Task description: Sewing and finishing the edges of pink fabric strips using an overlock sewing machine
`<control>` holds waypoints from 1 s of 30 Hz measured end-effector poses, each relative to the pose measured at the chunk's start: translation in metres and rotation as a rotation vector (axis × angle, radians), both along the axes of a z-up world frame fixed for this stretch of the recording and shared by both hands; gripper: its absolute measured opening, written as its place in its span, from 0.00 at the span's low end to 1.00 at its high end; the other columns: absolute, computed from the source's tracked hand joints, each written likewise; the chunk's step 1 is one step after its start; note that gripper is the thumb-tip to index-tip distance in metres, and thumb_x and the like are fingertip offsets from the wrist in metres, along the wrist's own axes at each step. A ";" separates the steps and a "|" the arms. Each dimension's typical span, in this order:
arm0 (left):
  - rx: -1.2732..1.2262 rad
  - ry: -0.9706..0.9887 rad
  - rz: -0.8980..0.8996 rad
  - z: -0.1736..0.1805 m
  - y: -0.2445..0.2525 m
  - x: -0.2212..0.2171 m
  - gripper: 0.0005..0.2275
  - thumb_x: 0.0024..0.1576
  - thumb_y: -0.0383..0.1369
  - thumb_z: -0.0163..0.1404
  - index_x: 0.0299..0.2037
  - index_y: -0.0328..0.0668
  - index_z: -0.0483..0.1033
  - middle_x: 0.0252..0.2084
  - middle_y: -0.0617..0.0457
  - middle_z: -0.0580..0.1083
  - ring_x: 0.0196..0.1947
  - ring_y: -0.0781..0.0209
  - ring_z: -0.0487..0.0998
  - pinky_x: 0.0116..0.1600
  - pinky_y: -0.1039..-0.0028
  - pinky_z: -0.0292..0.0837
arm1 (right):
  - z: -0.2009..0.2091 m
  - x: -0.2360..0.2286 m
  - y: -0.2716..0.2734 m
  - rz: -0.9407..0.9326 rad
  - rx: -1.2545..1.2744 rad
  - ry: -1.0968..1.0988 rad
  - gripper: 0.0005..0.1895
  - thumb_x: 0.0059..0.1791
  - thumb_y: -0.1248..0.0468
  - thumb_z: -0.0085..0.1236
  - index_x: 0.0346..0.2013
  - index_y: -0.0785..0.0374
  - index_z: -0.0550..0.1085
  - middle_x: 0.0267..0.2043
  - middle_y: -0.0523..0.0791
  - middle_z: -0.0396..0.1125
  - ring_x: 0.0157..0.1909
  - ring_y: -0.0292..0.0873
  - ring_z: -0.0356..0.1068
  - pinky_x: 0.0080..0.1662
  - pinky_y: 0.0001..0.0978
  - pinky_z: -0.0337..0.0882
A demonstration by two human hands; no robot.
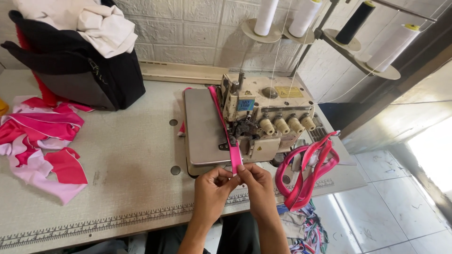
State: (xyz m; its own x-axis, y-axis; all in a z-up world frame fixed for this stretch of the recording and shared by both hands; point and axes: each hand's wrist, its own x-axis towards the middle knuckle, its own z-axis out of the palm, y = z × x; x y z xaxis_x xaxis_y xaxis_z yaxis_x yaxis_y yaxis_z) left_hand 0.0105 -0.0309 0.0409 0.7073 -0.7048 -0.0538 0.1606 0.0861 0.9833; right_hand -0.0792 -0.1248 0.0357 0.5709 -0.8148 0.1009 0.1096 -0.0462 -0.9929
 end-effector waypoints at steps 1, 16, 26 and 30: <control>0.002 0.002 -0.002 0.000 0.002 0.000 0.10 0.52 0.30 0.68 0.25 0.35 0.80 0.14 0.59 0.64 0.19 0.71 0.59 0.26 0.77 0.61 | 0.001 -0.001 0.000 -0.002 0.002 0.002 0.15 0.53 0.63 0.57 0.23 0.64 0.77 0.22 0.42 0.68 0.29 0.36 0.63 0.37 0.31 0.65; -0.156 -0.291 0.172 0.004 0.052 0.042 0.05 0.58 0.33 0.55 0.33 0.43 0.82 0.21 0.56 0.73 0.17 0.69 0.64 0.21 0.78 0.63 | -0.021 -0.004 0.006 -0.185 -0.135 0.101 0.21 0.57 0.58 0.50 0.21 0.62 0.75 0.20 0.41 0.64 0.27 0.37 0.63 0.35 0.30 0.64; 0.132 -0.751 -0.025 0.048 -0.113 0.210 0.20 0.62 0.36 0.41 0.63 0.41 0.72 0.63 0.46 0.73 0.64 0.50 0.72 0.65 0.61 0.64 | -0.053 -0.018 0.017 -0.236 -0.384 0.167 0.10 0.51 0.59 0.59 0.28 0.59 0.75 0.22 0.38 0.67 0.26 0.33 0.62 0.30 0.26 0.62; 0.375 -0.941 -0.006 0.044 -0.134 0.208 0.17 0.61 0.46 0.44 0.53 0.54 0.80 0.57 0.56 0.78 0.58 0.49 0.76 0.57 0.58 0.67 | -0.025 -0.014 0.011 -0.198 -0.695 0.079 0.17 0.50 0.68 0.61 0.54 0.62 0.75 0.23 0.37 0.63 0.25 0.32 0.61 0.32 0.26 0.69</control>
State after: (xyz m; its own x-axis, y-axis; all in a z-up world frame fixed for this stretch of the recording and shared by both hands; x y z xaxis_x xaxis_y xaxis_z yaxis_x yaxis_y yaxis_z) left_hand 0.2182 -0.1645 0.0847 0.5731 -0.7605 0.3053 -0.6941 -0.2524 0.6742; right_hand -0.0933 -0.1133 0.0102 0.4464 -0.6660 0.5976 -0.0372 -0.6811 -0.7313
